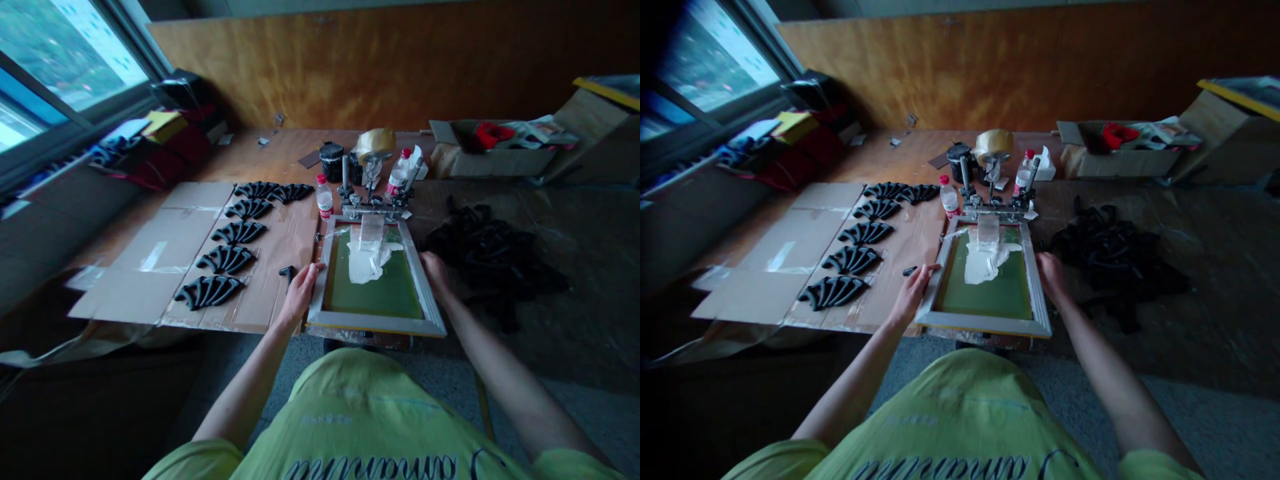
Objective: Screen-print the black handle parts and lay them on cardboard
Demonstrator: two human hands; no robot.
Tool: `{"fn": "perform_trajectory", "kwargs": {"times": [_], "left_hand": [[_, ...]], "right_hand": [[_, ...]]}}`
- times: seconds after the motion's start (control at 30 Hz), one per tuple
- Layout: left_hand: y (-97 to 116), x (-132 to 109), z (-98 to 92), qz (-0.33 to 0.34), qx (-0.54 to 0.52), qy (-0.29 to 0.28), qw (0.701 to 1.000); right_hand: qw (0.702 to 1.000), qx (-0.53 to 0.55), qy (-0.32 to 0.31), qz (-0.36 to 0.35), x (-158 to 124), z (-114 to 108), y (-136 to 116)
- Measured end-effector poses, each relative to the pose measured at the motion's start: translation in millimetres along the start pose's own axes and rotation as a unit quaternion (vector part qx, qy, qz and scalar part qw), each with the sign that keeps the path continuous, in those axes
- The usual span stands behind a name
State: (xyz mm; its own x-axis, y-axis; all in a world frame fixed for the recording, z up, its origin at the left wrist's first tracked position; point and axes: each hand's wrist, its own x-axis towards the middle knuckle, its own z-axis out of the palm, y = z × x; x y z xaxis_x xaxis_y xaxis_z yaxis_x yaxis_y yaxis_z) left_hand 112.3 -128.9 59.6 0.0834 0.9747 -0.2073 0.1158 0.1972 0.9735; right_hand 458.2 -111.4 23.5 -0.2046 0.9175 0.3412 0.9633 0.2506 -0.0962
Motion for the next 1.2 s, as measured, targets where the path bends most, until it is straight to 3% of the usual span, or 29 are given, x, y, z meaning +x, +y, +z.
{"fn": "perform_trajectory", "kwargs": {"times": [0.07,0.13,0.17,0.27,0.37,0.5,0.6,0.73,0.83,0.97,1.07,1.2], "left_hand": [[-35.8,-2.9,4.1,-0.049,-0.004,-0.005,0.999],[-60.7,0.9,8.8,-0.071,0.013,0.000,0.997],[-69.0,4.2,10.3,-0.073,0.028,0.004,0.997],[-82.0,14.4,10.5,-0.071,0.062,0.008,0.996],[-89.3,20.0,7.5,-0.072,0.081,0.002,0.994],[-98.6,21.4,5.9,-0.055,0.102,-0.013,0.993],[-98.7,20.7,6.5,-0.052,0.107,-0.014,0.993],[-90.7,17.9,6.8,-0.053,0.088,-0.015,0.995],[-87.0,15.9,7.0,-0.055,0.052,-0.026,0.997],[-84.6,14.4,8.2,-0.059,0.025,-0.028,0.998],[-73.3,11.1,6.8,-0.066,0.019,-0.027,0.997],[-36.3,3.6,1.0,-0.056,-0.034,-0.030,0.997]], "right_hand": [[0.993,0.047,0.068,0.081,19.4,-11.0,7.3],[0.986,0.101,0.096,0.087,43.7,-15.9,-4.1],[0.988,0.121,0.078,0.062,55.1,-15.7,-15.2],[0.993,0.102,-0.053,-0.018,72.9,-7.1,-53.1],[0.987,0.066,-0.137,-0.041,56.8,2.1,-75.9],[0.971,0.076,-0.157,-0.163,18.2,-5.7,-76.0],[0.949,0.108,-0.185,-0.232,13.5,-18.1,-69.1],[0.969,0.107,-0.138,-0.173,21.8,-15.0,-70.4],[0.976,0.100,-0.087,-0.171,8.5,-2.8,-75.3],[0.967,0.132,-0.108,-0.189,-1.5,-0.5,-75.5],[0.980,0.139,-0.097,-0.100,29.6,-9.9,-75.9],[0.990,0.125,-0.054,0.021,87.5,-32.1,-57.3]]}}
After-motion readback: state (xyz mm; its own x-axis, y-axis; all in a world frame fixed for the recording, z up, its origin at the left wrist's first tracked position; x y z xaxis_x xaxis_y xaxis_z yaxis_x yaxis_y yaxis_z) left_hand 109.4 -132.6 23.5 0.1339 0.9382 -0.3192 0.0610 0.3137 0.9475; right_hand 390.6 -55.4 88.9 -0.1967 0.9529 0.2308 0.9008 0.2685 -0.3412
